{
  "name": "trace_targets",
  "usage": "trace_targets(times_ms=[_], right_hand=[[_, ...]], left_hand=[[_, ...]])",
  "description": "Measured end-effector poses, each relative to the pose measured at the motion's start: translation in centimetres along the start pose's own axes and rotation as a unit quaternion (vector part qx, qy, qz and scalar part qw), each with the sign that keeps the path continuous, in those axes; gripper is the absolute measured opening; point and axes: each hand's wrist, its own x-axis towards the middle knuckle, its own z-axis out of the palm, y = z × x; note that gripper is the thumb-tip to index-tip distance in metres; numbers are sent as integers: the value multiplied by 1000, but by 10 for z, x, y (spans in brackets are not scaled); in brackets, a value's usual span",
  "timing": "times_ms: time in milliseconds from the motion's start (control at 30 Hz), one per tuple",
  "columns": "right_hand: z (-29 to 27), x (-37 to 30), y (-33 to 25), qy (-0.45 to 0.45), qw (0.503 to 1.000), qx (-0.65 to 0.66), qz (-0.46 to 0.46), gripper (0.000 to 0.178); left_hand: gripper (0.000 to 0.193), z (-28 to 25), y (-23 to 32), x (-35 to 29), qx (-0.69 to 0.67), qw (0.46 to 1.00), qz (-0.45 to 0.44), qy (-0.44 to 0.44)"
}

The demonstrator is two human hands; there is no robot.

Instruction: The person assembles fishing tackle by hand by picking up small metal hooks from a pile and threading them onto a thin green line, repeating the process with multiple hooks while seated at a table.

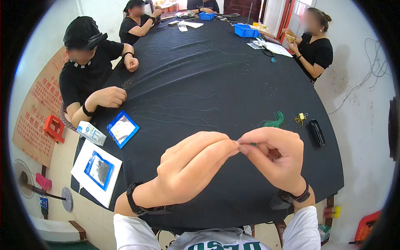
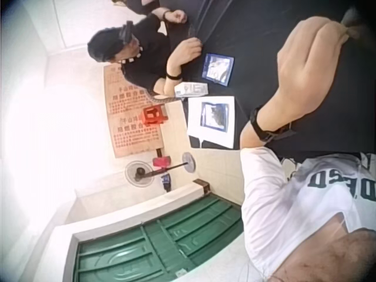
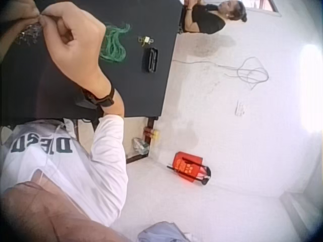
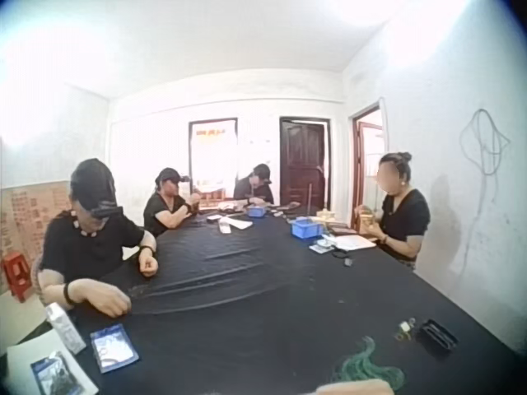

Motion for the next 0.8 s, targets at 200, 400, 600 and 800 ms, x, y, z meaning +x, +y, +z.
trace_targets(times_ms=[200, 400, 600, 800], right_hand=[[-1, 1, 0, 39, 980, -132, -145, 15], [0, 4, 5, 23, 978, -139, -154, 15], [0, 5, 10, 3, 986, -99, -134, 14], [-2, 5, 10, -9, 992, -70, -103, 13]], left_hand=[[18, -3, 2, 1, 9, 999, -35, -8], [16, -5, -2, 2, 6, 999, -42, -33], [15, -5, 0, 4, 7, 997, -49, -53], [14, -5, -2, 4, 0, 997, -53, -52]])
